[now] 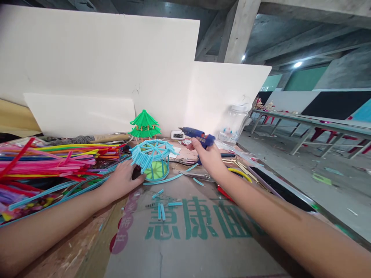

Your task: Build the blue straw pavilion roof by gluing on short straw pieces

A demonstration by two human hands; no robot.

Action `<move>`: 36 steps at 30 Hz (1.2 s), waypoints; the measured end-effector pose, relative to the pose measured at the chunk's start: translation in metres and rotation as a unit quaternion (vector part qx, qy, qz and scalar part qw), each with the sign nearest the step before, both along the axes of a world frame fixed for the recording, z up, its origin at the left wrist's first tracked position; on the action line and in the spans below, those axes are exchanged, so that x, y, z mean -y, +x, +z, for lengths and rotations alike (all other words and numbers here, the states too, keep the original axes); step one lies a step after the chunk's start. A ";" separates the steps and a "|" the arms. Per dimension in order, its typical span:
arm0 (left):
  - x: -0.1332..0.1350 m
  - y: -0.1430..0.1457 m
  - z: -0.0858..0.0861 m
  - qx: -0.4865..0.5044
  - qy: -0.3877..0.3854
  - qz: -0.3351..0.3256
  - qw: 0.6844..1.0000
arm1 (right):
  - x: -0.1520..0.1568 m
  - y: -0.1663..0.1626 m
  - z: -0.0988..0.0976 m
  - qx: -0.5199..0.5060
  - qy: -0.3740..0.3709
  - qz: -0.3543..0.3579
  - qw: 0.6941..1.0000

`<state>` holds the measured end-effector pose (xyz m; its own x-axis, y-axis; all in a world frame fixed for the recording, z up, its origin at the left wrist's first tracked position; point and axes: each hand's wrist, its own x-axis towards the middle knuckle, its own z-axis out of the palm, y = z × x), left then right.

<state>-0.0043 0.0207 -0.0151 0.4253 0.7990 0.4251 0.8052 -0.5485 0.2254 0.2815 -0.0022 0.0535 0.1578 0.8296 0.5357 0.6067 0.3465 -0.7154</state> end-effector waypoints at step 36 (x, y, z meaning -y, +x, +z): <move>-0.003 0.000 -0.004 -0.028 0.022 0.010 0.999 | -0.031 0.036 -0.002 0.421 -0.145 -0.038 0.894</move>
<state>-0.0045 0.0233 -0.0187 0.4334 0.7890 0.4356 0.8266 -0.5405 0.1566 0.3174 0.0290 0.0516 -0.1391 0.9570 0.2545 0.9867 0.1558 -0.0463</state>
